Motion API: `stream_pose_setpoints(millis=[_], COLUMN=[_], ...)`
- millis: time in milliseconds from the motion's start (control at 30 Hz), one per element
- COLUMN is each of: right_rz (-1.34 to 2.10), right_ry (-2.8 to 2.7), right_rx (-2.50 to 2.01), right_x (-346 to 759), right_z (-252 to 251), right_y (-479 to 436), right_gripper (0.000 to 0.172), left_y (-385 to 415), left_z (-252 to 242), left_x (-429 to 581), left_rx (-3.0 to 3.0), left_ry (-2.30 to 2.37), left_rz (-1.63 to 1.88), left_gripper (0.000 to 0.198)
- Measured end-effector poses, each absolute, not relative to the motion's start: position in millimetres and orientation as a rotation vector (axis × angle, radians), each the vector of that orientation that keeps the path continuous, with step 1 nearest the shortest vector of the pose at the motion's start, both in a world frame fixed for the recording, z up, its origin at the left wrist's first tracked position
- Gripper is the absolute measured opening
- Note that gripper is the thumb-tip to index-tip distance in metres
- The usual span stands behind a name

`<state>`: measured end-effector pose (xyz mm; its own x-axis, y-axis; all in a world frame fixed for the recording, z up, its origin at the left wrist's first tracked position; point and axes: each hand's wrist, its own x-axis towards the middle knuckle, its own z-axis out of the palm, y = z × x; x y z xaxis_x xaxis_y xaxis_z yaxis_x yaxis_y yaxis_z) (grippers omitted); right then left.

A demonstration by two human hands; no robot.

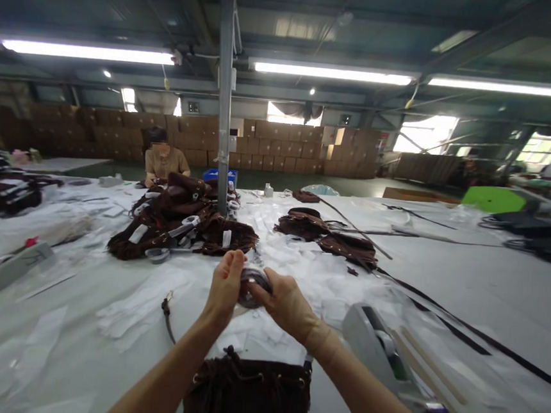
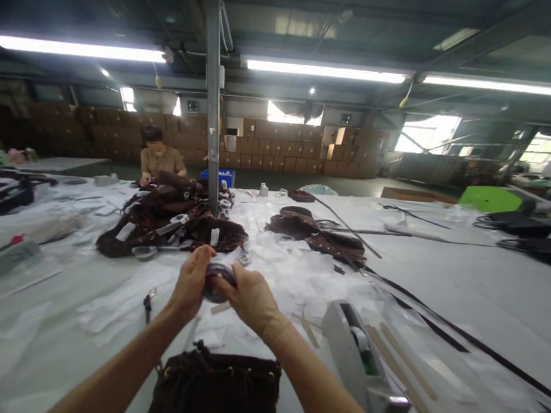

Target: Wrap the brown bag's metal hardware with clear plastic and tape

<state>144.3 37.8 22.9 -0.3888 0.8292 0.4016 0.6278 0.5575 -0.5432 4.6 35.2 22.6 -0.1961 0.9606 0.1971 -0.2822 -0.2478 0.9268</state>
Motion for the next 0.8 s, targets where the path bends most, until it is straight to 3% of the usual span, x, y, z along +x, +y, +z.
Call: stream_pose_setpoints(millis=[133, 233, 400, 467, 567, 800], right_rz=[0.245, 0.392, 0.841, 0.827, 0.6, 0.592], right_ry=[-2.438, -2.365, -2.003, -2.005, -2.165, -2.335], right_rx=[-1.185, -1.135, -1.028, -1.091, -1.236, -1.213], right_x=[158, 164, 166, 172, 187, 204], right_z=[13, 20, -15, -42, -73, -82], right_y=[50, 62, 65, 61, 58, 70], right_gripper=[0.023, 0.028, 0.042, 0.04, 0.028, 0.022], left_y=[48, 60, 78, 83, 85, 83], left_z=[21, 30, -7, -35, -61, -44], left_x=[-5, 5, 32, 33, 22, 19], left_rx=[1.733, 1.636, 0.64, 0.546, 0.909, 1.596], left_ry=[1.108, 1.072, 0.878, 0.903, 0.968, 1.167], left_rz=[1.023, 1.254, 1.689, 1.626, 1.313, 0.935], left_gripper=[0.039, 0.038, 0.051, 0.052, 0.051, 0.049])
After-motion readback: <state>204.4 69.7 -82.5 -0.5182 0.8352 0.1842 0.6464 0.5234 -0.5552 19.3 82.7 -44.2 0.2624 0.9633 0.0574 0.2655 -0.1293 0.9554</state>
